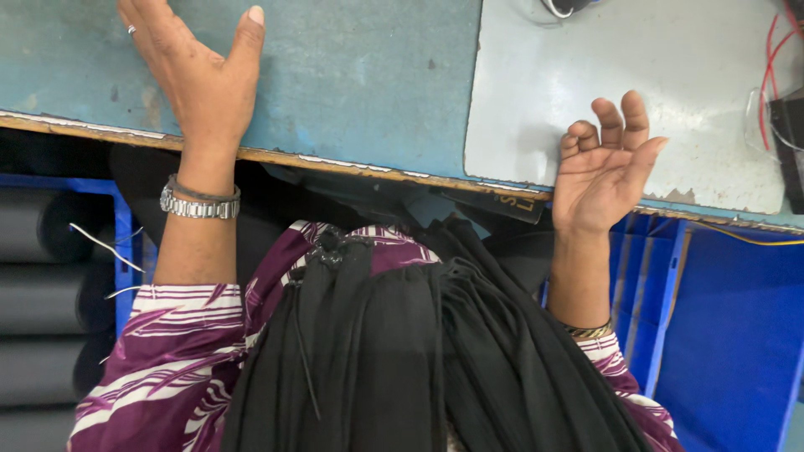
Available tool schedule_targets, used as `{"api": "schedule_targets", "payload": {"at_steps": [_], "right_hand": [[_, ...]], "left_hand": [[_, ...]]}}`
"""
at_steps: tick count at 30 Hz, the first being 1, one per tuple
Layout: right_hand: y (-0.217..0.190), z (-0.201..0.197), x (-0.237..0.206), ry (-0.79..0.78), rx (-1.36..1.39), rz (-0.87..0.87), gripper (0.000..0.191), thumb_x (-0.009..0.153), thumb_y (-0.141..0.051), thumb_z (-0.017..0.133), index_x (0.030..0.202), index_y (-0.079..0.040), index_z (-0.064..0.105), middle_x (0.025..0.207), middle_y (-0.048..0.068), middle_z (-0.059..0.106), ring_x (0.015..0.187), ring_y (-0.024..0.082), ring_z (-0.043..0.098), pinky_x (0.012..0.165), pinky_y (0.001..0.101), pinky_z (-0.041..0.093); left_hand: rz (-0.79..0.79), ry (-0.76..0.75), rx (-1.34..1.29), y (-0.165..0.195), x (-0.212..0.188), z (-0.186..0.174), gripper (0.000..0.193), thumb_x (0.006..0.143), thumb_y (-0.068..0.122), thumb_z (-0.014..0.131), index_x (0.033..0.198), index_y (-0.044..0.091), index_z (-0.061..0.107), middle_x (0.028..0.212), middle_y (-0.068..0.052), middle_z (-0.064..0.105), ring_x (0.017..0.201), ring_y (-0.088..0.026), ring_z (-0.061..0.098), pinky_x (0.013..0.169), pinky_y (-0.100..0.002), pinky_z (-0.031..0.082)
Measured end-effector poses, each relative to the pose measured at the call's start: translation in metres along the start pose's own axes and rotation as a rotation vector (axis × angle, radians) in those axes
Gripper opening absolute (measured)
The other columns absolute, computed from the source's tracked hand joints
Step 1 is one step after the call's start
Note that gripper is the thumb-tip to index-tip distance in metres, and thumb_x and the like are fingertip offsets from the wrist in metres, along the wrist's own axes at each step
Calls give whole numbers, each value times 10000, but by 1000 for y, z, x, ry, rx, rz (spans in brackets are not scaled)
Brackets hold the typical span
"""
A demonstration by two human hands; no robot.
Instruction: The person assembles LED driver units at a factory workbench. They connect red, blue and white wires to a small driver board using white connectors, seat the board and wires inside a black cylindrical housing, and place finished units in a growing group on the table, occasionally reaching for new housings and parts.
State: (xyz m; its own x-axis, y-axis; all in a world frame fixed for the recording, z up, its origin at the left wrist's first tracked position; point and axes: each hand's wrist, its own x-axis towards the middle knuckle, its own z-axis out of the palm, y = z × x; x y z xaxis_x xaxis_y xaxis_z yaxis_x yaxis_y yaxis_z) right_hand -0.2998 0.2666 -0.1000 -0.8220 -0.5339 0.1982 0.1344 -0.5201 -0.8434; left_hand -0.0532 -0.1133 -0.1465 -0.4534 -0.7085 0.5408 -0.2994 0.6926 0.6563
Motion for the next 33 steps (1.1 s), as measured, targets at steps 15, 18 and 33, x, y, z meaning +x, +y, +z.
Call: {"api": "schedule_targets", "payload": {"at_steps": [15,18,33], "right_hand": [[4,2,-2,-37,-87,2,555,1170,-515,385,1431,-57,560,1188,118,687,1013,193,661,906,300,511],[3,5,-3,-37,-113,14,562,1172,-521,384,1398,-44,577,1167,115,688,1017,187,660,908,303,512],[67,18,-98,-556,-1161,-338,263,936,-190,691,740,-23,637,708,107,622,639,291,611,633,391,479]], "left_hand": [[41,-33,-17,-15,-3,-1,947,984,216,775,1657,75,124,1724,-169,154,1630,-329,162,1344,-437,120],[36,-45,-41,-18,-5,-2,956,1003,220,797,1657,79,113,1726,-150,161,1633,-319,166,1331,-429,128],[52,-10,-63,-14,-5,0,928,1004,224,800,1642,79,142,1705,-165,210,1609,-332,195,1366,-464,164]]}}
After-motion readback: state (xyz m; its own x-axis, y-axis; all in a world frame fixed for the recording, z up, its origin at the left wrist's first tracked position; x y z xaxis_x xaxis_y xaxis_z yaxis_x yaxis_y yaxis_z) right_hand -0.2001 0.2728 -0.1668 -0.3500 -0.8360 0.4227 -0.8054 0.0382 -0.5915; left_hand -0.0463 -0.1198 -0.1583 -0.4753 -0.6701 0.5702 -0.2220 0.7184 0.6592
